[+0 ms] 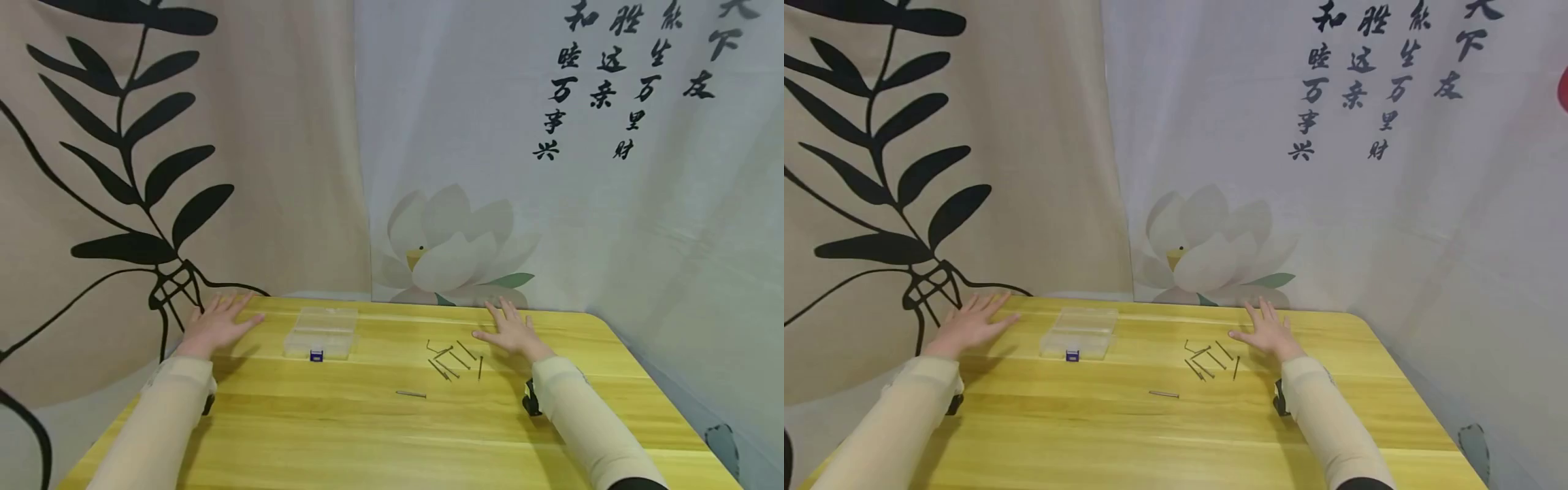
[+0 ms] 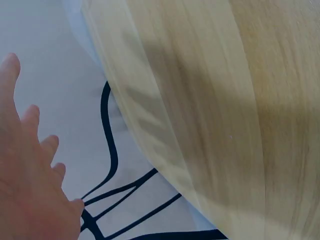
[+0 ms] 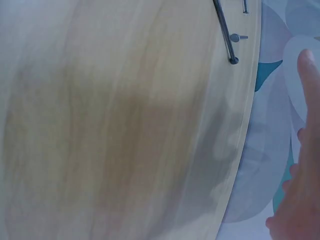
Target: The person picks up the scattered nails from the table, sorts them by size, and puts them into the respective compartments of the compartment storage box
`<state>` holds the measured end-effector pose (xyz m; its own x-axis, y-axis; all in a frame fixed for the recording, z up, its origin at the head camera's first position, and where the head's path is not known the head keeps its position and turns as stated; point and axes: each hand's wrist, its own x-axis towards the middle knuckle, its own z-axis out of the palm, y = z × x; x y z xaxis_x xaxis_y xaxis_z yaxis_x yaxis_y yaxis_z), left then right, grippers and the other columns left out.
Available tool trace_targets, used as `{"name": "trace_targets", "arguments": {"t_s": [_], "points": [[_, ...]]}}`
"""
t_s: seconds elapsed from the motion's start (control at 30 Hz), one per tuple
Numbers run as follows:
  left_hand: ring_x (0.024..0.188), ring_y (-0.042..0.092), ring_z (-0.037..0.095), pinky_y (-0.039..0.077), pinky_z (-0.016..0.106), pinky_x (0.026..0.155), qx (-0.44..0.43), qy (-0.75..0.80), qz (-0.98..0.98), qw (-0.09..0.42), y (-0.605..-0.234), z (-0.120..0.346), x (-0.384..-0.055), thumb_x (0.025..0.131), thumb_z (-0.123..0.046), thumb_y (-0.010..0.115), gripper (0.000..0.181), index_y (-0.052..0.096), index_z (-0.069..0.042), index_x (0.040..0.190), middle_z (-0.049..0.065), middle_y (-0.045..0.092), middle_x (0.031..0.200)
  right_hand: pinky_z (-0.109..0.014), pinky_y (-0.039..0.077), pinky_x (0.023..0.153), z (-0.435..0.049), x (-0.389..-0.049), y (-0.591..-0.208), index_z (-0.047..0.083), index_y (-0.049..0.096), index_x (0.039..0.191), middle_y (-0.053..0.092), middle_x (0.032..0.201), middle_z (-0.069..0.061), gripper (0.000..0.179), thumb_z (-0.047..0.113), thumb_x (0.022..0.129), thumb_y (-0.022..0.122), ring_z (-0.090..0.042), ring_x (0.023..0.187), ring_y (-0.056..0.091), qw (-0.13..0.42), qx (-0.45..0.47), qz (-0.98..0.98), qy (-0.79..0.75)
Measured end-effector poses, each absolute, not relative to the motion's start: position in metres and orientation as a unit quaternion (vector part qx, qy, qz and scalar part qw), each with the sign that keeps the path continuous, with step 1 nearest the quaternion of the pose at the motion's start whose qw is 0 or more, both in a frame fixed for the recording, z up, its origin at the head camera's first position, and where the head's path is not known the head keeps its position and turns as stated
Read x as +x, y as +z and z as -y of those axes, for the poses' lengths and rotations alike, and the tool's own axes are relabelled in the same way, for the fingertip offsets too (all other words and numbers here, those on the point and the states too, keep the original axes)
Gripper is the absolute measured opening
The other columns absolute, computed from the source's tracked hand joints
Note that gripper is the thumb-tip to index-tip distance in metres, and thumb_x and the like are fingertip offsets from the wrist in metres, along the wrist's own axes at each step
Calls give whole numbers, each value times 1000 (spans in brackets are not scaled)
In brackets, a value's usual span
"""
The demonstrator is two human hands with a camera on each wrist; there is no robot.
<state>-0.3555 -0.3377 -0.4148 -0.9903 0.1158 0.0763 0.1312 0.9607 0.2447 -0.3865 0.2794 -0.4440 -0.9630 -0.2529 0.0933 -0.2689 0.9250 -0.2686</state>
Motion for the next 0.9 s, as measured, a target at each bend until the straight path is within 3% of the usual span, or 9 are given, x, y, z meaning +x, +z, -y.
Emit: {"name": "trace_targets", "arguments": {"t_s": [0.13,0.33,0.5,0.67,0.77,0.9], "points": [[138,-1,54,-5,74,99,-82,-166,982,41,-416,333,-357,96,-67,34,82,12,-17,157,28,12,156,-74,6,101,-281,-388,-447,8,18,155,3,157,-28,92,66,91,49,-50,140,8,28,135,978,157],[135,15,56,13,72,100,-114,-275,954,39,-419,323,-357,102,-52,39,74,16,-7,156,31,20,152,-71,13,103,-281,-387,-453,4,16,155,5,155,-32,85,55,96,49,-53,139,7,6,151,949,277],[131,28,54,24,70,99,-107,-333,937,14,-424,316,-359,102,-52,39,73,21,-3,154,30,28,150,-67,15,105,-276,-377,-454,3,20,154,16,154,-28,79,47,97,53,-49,139,13,5,156,918,365],[131,31,51,27,65,101,-105,-372,922,-2,-427,307,-359,101,-51,41,74,24,1,152,31,32,147,-63,22,106,-270,-370,-454,3,25,153,23,155,-23,71,39,99,55,-46,138,20,-2,143,894,425],[134,27,51,25,65,103,-104,-403,909,-13,-426,301,-359,102,-50,41,74,25,1,152,31,26,150,-61,24,106,-268,-367,-454,0,27,151,26,154,-23,67,35,100,53,-47,138,22,-7,140,880,453],[132,31,50,29,64,101,-109,-439,891,-32,-428,294,-359,103,-48,39,71,23,0,152,30,29,149,-59,27,106,-266,-361,-454,-3,32,149,30,151,-27,63,34,101,52,-46,136,27,-11,129,861,492]]}}
